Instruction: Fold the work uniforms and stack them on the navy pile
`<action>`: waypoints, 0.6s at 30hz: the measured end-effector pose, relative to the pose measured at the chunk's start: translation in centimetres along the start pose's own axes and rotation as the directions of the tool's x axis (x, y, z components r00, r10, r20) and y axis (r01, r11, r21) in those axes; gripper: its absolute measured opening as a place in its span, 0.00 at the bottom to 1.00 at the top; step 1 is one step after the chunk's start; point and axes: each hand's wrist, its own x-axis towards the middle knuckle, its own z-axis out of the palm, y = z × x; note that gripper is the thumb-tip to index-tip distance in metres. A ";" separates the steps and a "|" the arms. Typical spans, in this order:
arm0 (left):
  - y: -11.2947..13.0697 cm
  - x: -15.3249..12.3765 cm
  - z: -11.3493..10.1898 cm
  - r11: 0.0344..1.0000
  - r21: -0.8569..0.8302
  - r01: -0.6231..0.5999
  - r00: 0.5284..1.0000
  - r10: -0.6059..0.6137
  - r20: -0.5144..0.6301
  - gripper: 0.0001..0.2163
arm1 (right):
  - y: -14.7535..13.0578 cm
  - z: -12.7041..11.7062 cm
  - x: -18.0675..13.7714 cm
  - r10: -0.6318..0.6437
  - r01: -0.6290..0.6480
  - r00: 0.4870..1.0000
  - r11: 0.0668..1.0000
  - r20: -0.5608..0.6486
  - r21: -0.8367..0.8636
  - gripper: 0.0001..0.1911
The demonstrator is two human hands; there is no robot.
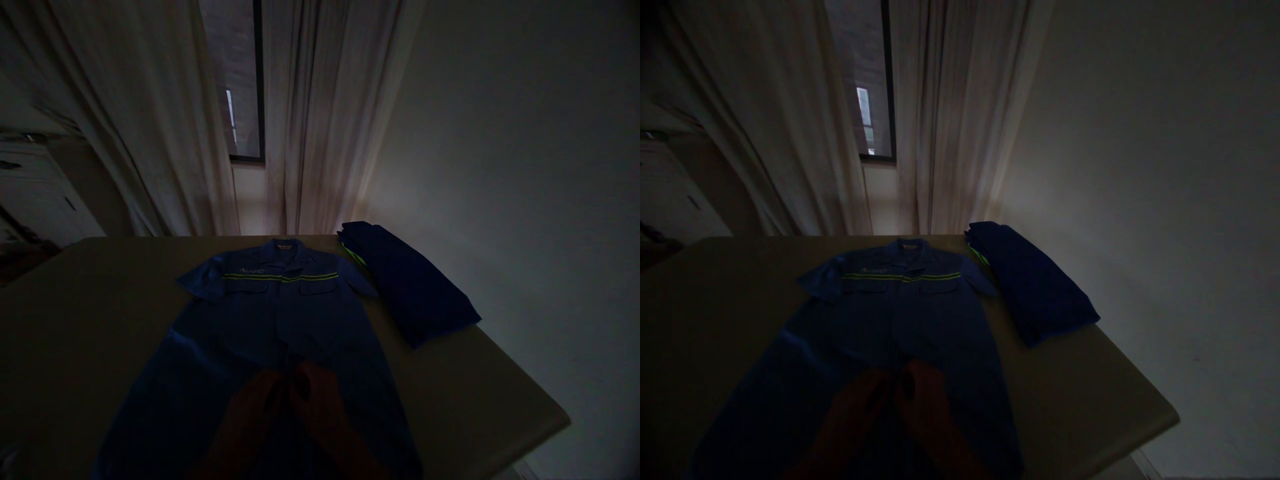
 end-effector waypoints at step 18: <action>-0.3 -0.2 0.5 0.999 -0.037 0.037 0.999 -0.036 0.017 0.10 | 0.2 0.8 -0.2 0.012 -0.013 1.000 0.999 -0.013 -0.053 0.03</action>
